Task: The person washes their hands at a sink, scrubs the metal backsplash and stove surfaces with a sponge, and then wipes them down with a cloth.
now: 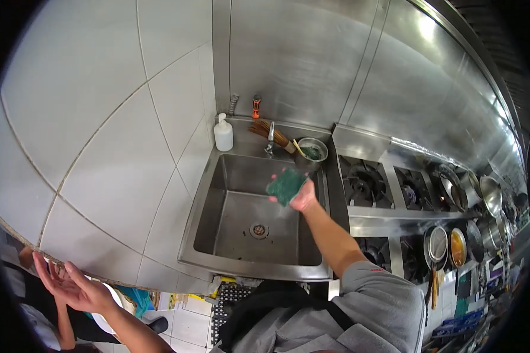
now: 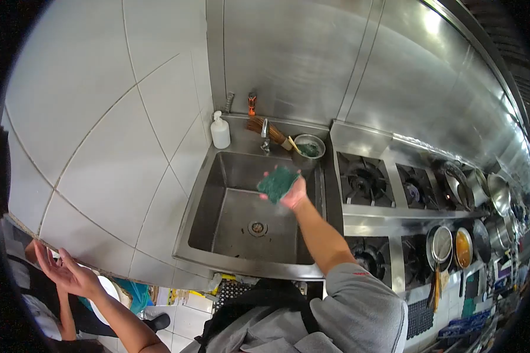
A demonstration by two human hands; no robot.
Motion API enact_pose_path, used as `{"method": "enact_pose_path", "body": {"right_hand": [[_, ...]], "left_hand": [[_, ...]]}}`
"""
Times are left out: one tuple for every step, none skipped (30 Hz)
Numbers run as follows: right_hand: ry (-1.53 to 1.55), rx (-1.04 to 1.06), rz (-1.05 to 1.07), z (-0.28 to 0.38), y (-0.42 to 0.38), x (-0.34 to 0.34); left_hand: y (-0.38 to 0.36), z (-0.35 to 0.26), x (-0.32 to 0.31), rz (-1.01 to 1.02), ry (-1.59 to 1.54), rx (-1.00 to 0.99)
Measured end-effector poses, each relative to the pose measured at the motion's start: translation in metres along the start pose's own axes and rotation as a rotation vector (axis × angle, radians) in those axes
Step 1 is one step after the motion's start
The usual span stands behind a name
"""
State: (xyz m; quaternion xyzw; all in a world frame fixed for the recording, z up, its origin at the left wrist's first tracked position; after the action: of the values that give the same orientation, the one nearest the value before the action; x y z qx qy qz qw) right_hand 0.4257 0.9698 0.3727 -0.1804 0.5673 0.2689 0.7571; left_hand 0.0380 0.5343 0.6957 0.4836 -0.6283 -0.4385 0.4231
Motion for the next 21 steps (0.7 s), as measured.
{"method": "enact_pose_path", "body": {"right_hand": [[-0.066, -0.022, 0.189, 0.024, 0.012, -0.044], [-0.132, 0.073, 0.143, 0.065, 0.025, -0.071], [-0.202, 0.165, 0.091, 0.107, 0.036, -0.099], [-0.197, 0.241, 0.131, 0.153, 0.047, -0.137], [-0.412, 0.35, 0.239, 0.209, 0.063, -0.173], [-0.646, 0.39, 0.336, 0.256, 0.07, -0.219], [-0.885, 0.586, 0.115, 0.312, 0.074, -0.256], [-1.037, 0.787, 0.083, 0.369, 0.088, -0.298], [-1.165, 0.927, -0.016, 0.419, 0.101, -0.337], [-1.59, 1.116, -0.095, 0.497, 0.118, -0.379], [-1.59, 1.103, -0.09, 0.517, 0.138, -0.4], [-1.98, 1.296, -0.169, 0.515, 0.136, -0.457], [-2.378, 1.484, -0.249, 0.498, 0.139, -0.501], [-2.391, 1.469, -0.246, 0.487, 0.144, -0.505], [-2.571, 1.327, -0.579, 0.46, 0.151, -0.498], [-2.712, 1.157, -0.925, 0.45, 0.162, -0.49], [-2.926, 1.815, -1.163, 0.446, 0.185, -0.455], [-2.849, 1.876, -1.075, 0.435, 0.195, -0.421], [-2.789, 1.864, -0.777, 0.419, 0.208, -0.383], [-3.016, 1.662, -0.77, 0.391, 0.224, -0.337], [-3.178, 1.389, -0.694, 0.366, 0.239, -0.279]], "left_hand": [[0.005, -0.008, -0.005, -0.013, 0.13, -0.011], [0.01, -0.015, -0.013, -0.022, 0.255, -0.023], [0.01, -0.011, -0.017, -0.029, 0.242, -0.006], [0.007, -0.004, -0.02, -0.054, 0.311, 0.06], [0.009, 0.002, -0.023, -0.043, 0.393, 0.04], [0.011, 0.004, -0.028, -0.035, 0.478, 0.029], [0.014, -0.006, -0.037, -0.059, 0.469, -0.01], [0.017, -0.014, -0.042, -0.043, 0.704, -0.081], [0.018, -0.016, -0.048, -0.033, 0.803, -0.104], [0.018, -0.017, -0.054, -0.022, 0.905, -0.123], [0.018, -0.013, -0.056, 0.005, 0.998, -0.104], [0.02, -0.012, -0.056, -0.003, 1.128, -0.14], [0.02, -0.003, -0.052, 0.014, 1.139, -0.081], [0.02, 0.001, -0.053, 0.017, 1.176, -0.059], [0.019, 0.001, -0.056, 0.006, 1.203, -0.036], [0.017, 0.0, -0.057, -0.012, 1.229, -0.008], [0.015, 0.002, -0.06, -0.034, 1.243, 0.018], [0.014, -0.001, -0.067, -0.061, 1.25, 0.051], [0.014, -0.001, -0.07, -0.081, 1.266, 0.075], [0.011, -0.002, -0.07, -0.111, 1.252, 0.113], [0.01, 0.0, -0.07, -0.065, 1.41, 0.038]]}}
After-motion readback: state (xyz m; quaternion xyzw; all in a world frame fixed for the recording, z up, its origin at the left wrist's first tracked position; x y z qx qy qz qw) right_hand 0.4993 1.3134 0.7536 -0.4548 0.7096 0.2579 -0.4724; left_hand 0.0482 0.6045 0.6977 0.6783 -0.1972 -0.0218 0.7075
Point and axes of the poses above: each hand's wrist, its own y-axis towards the middle knuckle, its own x-axis out of the back of the hand, z = x × y, the point moved 10 cm from there along y, towards the middle knuckle, and after that the axes turned 11 degrees about z, right-handed, at the moved point
